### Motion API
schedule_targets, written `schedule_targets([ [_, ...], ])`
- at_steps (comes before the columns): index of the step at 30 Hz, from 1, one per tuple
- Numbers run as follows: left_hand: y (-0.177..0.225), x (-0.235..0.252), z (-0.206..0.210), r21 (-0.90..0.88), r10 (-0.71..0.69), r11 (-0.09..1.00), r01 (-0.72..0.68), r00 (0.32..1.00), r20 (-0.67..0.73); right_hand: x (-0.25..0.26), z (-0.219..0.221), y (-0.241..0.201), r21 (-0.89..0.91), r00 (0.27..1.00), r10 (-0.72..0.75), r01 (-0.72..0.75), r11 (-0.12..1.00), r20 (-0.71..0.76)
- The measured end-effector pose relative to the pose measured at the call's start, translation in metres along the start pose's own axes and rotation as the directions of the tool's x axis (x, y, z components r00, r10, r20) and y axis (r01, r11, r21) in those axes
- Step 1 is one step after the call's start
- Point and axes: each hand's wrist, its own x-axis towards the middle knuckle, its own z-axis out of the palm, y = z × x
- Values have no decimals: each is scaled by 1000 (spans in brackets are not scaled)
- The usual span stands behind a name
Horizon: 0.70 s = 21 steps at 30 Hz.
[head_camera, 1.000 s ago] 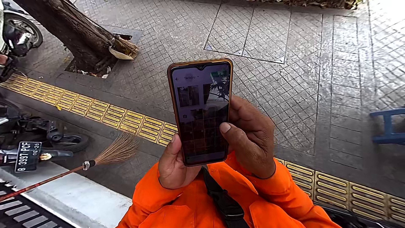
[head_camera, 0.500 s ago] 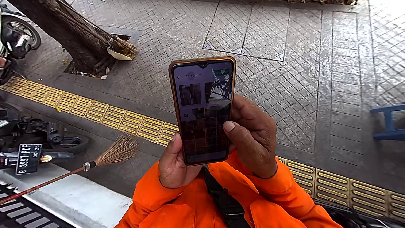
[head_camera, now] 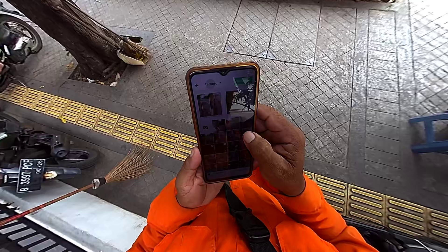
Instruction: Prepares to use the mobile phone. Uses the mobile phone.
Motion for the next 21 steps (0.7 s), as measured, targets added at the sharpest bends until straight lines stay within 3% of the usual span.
schedule_targets([
  [8, 3, 7, 0, -20, -54, 998, 55, 996, 67, 1, -6, 1, 70, 999, 34, -36, 997, 20],
  [21, -4, 7, -11, 35, -137, 990, 134, 985, 103, 46, -10, -7, -128, 993, -91, 81, 988, -70],
])
